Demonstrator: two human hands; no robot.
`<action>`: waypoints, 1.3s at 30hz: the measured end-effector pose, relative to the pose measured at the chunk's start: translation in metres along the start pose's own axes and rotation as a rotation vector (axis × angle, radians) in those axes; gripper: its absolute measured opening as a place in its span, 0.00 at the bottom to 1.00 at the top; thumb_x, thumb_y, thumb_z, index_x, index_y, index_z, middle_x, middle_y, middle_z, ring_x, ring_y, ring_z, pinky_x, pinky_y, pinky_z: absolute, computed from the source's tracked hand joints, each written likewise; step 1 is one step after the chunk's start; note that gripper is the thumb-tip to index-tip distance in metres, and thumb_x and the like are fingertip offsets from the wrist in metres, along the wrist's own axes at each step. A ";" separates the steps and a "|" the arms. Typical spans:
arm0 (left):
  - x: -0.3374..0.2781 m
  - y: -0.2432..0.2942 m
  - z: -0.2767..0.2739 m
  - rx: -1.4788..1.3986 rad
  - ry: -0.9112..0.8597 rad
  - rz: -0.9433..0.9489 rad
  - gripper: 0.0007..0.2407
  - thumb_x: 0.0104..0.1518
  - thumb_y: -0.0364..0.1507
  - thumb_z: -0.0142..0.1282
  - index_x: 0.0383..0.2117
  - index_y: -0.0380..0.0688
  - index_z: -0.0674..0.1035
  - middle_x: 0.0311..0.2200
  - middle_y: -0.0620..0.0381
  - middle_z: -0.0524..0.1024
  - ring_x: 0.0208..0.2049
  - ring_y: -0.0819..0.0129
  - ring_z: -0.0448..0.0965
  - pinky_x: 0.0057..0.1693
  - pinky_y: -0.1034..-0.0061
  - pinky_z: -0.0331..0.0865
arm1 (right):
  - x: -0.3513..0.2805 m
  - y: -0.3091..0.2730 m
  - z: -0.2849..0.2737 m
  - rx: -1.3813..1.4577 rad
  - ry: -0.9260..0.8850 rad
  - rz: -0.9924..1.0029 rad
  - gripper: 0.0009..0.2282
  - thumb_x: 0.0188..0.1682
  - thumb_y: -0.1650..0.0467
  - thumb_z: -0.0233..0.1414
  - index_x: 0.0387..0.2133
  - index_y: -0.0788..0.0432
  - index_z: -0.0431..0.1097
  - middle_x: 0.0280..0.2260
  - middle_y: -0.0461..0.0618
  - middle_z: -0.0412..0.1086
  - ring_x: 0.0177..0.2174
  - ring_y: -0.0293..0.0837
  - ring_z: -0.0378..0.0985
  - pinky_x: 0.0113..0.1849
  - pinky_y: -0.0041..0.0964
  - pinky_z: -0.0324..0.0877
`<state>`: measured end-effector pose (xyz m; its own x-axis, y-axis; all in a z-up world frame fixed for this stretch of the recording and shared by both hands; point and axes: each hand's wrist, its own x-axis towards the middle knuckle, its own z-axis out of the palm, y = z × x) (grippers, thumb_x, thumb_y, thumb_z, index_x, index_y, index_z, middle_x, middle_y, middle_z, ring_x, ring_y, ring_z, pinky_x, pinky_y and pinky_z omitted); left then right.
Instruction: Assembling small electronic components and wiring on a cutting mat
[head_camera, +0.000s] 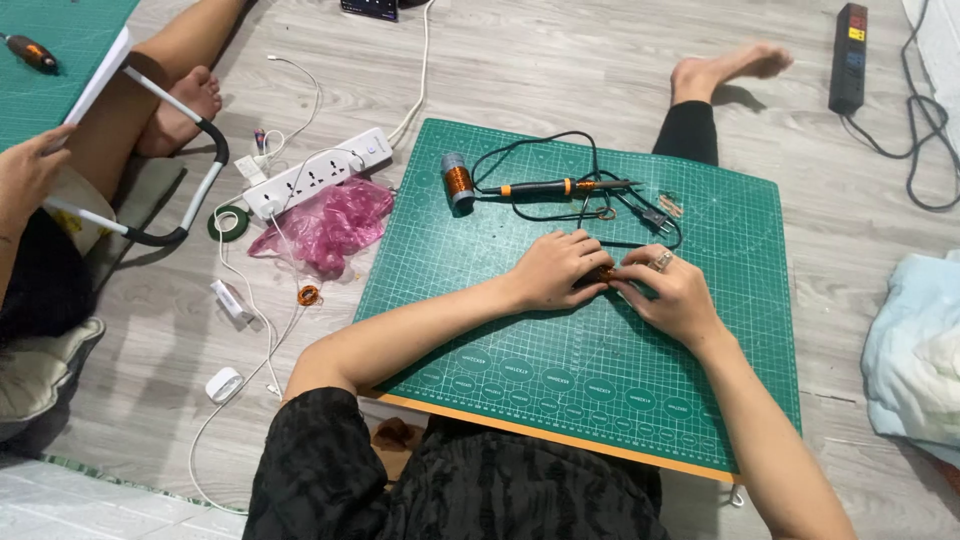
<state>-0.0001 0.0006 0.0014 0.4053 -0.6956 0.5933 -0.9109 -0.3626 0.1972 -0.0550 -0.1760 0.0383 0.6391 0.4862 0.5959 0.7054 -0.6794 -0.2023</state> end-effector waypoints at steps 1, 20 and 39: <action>0.000 0.000 -0.001 -0.011 -0.010 -0.005 0.10 0.46 0.37 0.45 0.30 0.50 0.70 0.25 0.61 0.68 0.31 0.67 0.67 0.34 0.75 0.64 | 0.002 -0.003 -0.001 0.001 0.012 0.016 0.02 0.35 0.73 0.53 0.22 0.56 0.67 0.26 0.46 0.67 0.26 0.45 0.70 0.26 0.35 0.65; -0.006 -0.009 0.018 0.013 0.005 0.008 0.13 0.42 0.37 0.48 0.33 0.50 0.69 0.27 0.61 0.68 0.32 0.67 0.67 0.34 0.75 0.64 | -0.002 -0.010 0.010 -0.055 0.108 0.019 0.03 0.32 0.73 0.55 0.18 0.53 0.67 0.27 0.42 0.67 0.24 0.41 0.70 0.26 0.31 0.65; -0.002 -0.007 0.015 0.094 0.043 0.036 0.13 0.44 0.38 0.47 0.34 0.49 0.68 0.26 0.61 0.67 0.32 0.67 0.67 0.34 0.75 0.63 | 0.012 -0.031 -0.011 -0.156 -0.025 -0.006 0.03 0.32 0.74 0.55 0.17 0.54 0.68 0.27 0.43 0.68 0.26 0.42 0.70 0.23 0.30 0.66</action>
<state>0.0068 -0.0048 -0.0129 0.3671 -0.6828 0.6317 -0.9126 -0.3959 0.1024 -0.0725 -0.1554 0.0600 0.6436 0.5027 0.5772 0.6542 -0.7527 -0.0740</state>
